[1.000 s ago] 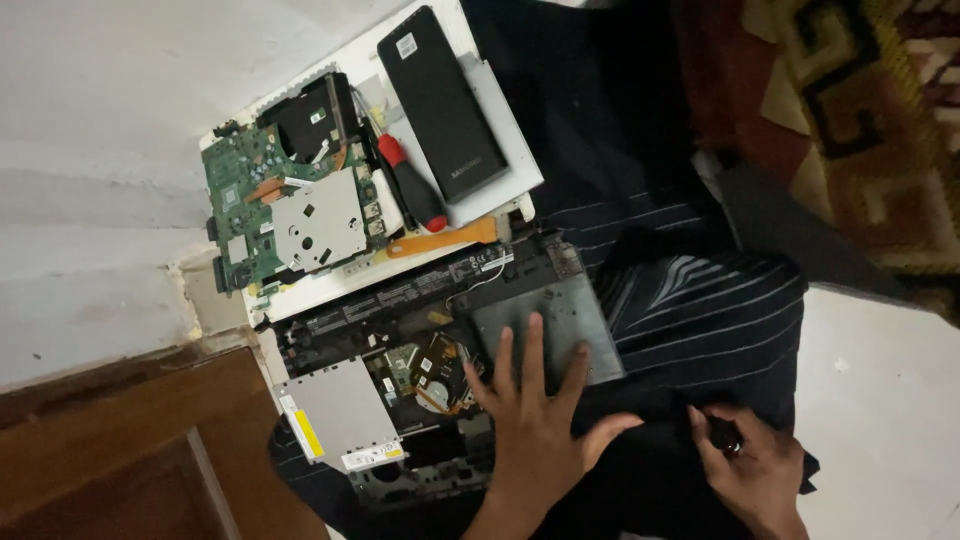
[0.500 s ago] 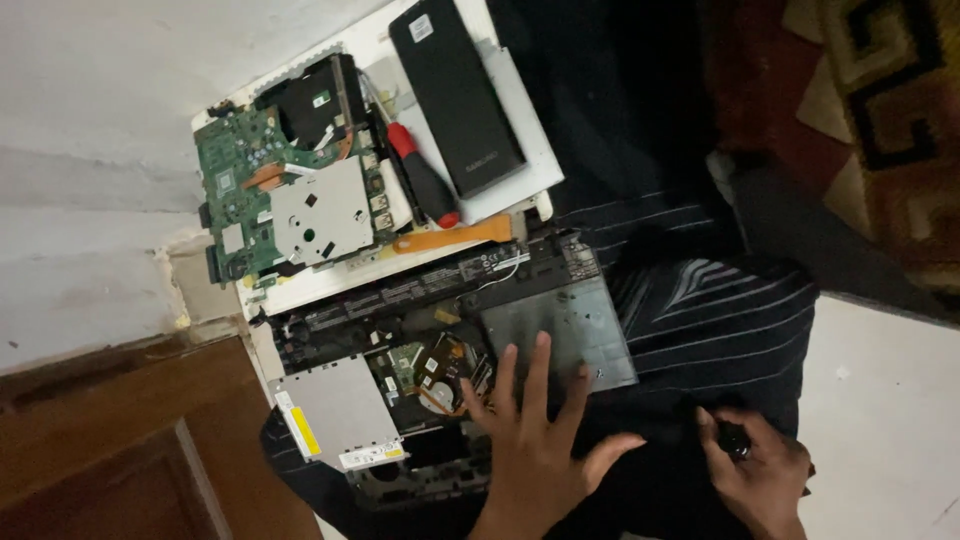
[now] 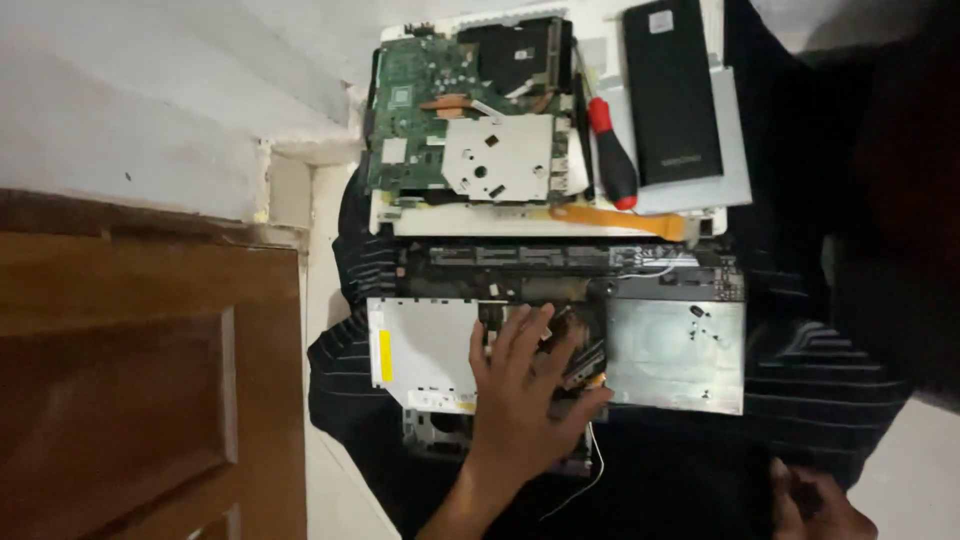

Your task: The person uses a screwdriver to remove screws from a metal cover on the underside of a disassembled laptop. After removing the cover, they place it aside and continue to unscrew components underneath.

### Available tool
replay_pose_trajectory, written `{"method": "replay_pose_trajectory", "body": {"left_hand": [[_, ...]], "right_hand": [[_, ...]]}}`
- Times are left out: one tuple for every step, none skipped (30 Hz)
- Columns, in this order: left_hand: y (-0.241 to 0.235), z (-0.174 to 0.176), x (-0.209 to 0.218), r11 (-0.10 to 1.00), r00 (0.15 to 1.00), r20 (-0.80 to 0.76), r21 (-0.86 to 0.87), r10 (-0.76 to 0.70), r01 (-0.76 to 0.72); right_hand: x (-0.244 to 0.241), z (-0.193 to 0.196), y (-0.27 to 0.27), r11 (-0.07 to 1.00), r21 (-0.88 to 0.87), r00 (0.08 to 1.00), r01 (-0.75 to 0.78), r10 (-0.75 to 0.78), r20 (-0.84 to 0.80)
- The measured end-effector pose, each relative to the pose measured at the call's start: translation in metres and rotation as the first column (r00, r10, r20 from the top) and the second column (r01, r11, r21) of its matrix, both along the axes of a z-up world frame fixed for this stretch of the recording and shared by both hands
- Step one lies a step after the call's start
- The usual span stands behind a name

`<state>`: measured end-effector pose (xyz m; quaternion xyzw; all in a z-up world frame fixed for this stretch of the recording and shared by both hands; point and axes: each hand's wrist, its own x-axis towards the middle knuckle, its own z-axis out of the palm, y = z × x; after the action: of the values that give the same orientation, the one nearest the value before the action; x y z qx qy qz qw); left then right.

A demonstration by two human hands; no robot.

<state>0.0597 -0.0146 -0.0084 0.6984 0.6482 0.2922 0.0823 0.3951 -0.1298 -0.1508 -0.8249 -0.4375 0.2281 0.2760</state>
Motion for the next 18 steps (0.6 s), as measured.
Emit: {"method": "replay_pose_trajectory", "body": {"left_hand": [[0.001,0.003,-0.008,0.999,0.999,0.036,-0.026,-0.034,0.035],[0.003,0.006,-0.016,0.996,0.995,0.075,-0.049,-0.067,0.071],[0.005,0.004,-0.019,0.997,0.994,0.086,-0.039,-0.064,0.068],[0.006,0.001,-0.021,0.996,0.994,0.073,-0.026,-0.086,0.088],[0.007,-0.002,-0.022,0.994,0.992,0.059,-0.013,-0.108,0.109],[0.007,-0.003,-0.022,0.994,0.991,0.08,-0.012,-0.107,0.109],[0.008,-0.004,-0.021,0.989,0.987,0.059,0.003,-0.147,0.147],[0.008,-0.005,-0.018,0.982,0.981,0.042,0.018,-0.187,0.187],[0.006,-0.006,-0.014,0.982,0.98,0.066,0.021,-0.189,0.188],[0.007,-0.008,-0.011,0.983,0.978,0.097,0.009,-0.185,0.185],[0.008,-0.008,-0.008,0.983,0.975,0.127,-0.004,-0.182,0.184],[0.009,-0.008,-0.008,0.982,0.972,0.144,0.001,-0.186,0.188],[0.009,-0.009,-0.008,0.984,0.975,0.142,-0.018,-0.173,0.178],[0.01,-0.01,-0.009,0.986,0.979,0.133,-0.036,-0.157,0.163],[0.009,-0.01,-0.009,0.986,0.977,0.143,-0.03,-0.157,0.163],[0.009,-0.01,-0.01,0.986,0.976,0.154,-0.032,-0.155,0.162],[0.009,-0.01,-0.011,0.986,0.974,0.165,-0.034,-0.153,0.16],[0.008,-0.01,-0.012,0.986,0.973,0.175,-0.035,-0.152,0.161]], "right_hand": [[0.016,-0.01,-0.001,0.981,-0.191,0.992,-0.043,0.064,0.106],[0.033,-0.02,-0.001,0.926,-0.375,0.97,-0.055,0.138,0.199],[0.049,-0.024,0.009,0.929,-0.366,0.967,-0.054,0.139,0.211],[0.064,-0.023,0.012,0.942,-0.325,0.971,-0.086,0.152,0.184],[0.075,-0.021,0.011,0.952,-0.283,0.974,-0.117,0.166,0.156],[0.071,-0.003,0.018,0.959,-0.244,0.975,-0.143,0.179,0.132],[0.068,0.014,0.025,0.965,-0.203,0.975,-0.169,0.194,0.108],[0.065,0.033,0.03,0.968,-0.163,0.974,-0.191,0.207,0.088],[0.05,0.058,0.04,0.969,-0.123,0.973,-0.213,0.222,0.068],[0.032,0.081,0.052,0.97,-0.071,0.971,-0.232,0.236,0.05],[0.015,0.105,0.061,0.968,-0.019,0.967,-0.251,0.251,0.032],[-0.01,0.126,0.073,0.963,0.028,0.963,-0.269,0.269,0.01],[-0.036,0.148,0.083,0.955,0.076,0.958,-0.286,0.288,-0.012],[-0.062,0.168,0.092,0.943,0.128,0.949,-0.306,0.313,-0.036],[-0.085,0.18,0.103,0.929,0.18,0.939,-0.323,0.338,-0.06],[-0.109,0.192,0.11,0.912,0.231,0.927,-0.339,0.365,-0.084],[-0.135,0.206,0.113,0.893,0.281,0.913,-0.352,0.393,-0.106],[-0.148,0.212,0.118,0.893,0.275,0.914,-0.355,0.393,-0.097]]}}
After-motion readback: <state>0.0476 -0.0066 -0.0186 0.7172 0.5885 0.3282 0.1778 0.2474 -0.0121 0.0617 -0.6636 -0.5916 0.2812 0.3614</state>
